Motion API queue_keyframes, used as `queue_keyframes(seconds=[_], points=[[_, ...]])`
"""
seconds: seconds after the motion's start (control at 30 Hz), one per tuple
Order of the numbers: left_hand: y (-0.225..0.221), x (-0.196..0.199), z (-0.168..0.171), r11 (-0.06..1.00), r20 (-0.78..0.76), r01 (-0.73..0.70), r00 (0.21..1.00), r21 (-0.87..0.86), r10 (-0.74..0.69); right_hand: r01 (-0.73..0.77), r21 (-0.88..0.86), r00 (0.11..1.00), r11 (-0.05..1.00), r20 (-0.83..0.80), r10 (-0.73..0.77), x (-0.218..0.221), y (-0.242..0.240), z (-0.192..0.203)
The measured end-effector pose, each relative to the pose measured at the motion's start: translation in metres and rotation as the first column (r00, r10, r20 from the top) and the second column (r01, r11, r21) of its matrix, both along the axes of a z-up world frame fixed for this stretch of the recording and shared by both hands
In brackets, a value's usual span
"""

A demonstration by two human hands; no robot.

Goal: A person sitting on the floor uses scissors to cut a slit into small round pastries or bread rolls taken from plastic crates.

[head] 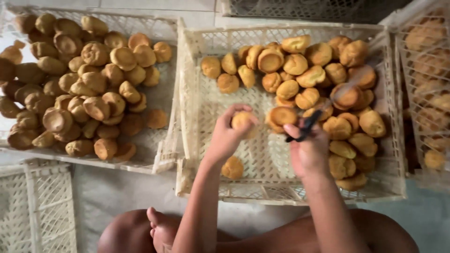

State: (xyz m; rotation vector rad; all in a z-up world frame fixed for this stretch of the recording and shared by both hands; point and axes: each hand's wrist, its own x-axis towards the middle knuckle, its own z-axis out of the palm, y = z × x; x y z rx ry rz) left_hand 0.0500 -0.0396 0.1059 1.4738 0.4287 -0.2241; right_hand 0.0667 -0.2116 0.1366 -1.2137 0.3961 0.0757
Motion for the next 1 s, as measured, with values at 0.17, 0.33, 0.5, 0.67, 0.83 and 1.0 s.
queue_keyframes(seconds=[0.17,0.33,0.5,0.67,0.83,1.0], points=[[-0.039,0.007,0.013,0.803,0.122,-0.330,0.889,-0.496,0.440,-0.044,-0.529,0.917,0.847,0.315,0.244,-0.012,0.006,0.004],[-0.051,0.004,0.004,0.827,0.204,-0.168,0.925,-0.536,0.320,0.046,-0.465,0.944,0.884,0.310,0.113,-0.035,0.041,0.035],[-0.043,0.007,-0.010,0.589,0.028,-0.119,0.972,-0.799,0.234,-0.226,0.055,0.861,0.973,0.478,0.173,-0.026,0.010,0.011],[-0.002,0.018,-0.001,0.122,-0.217,-0.333,0.810,-0.935,0.544,-0.503,-0.831,0.822,0.237,-0.374,0.430,-0.031,-0.025,0.056],[0.019,0.016,-0.008,-0.192,-0.288,-0.215,0.737,-0.957,0.611,-0.688,-0.297,0.719,0.662,-0.158,0.677,-0.048,-0.046,0.013],[0.023,0.020,-0.007,-0.275,-0.328,-0.196,0.716,-0.941,0.616,-0.675,0.310,0.673,0.670,-0.116,0.731,-0.068,-0.037,-0.025]])
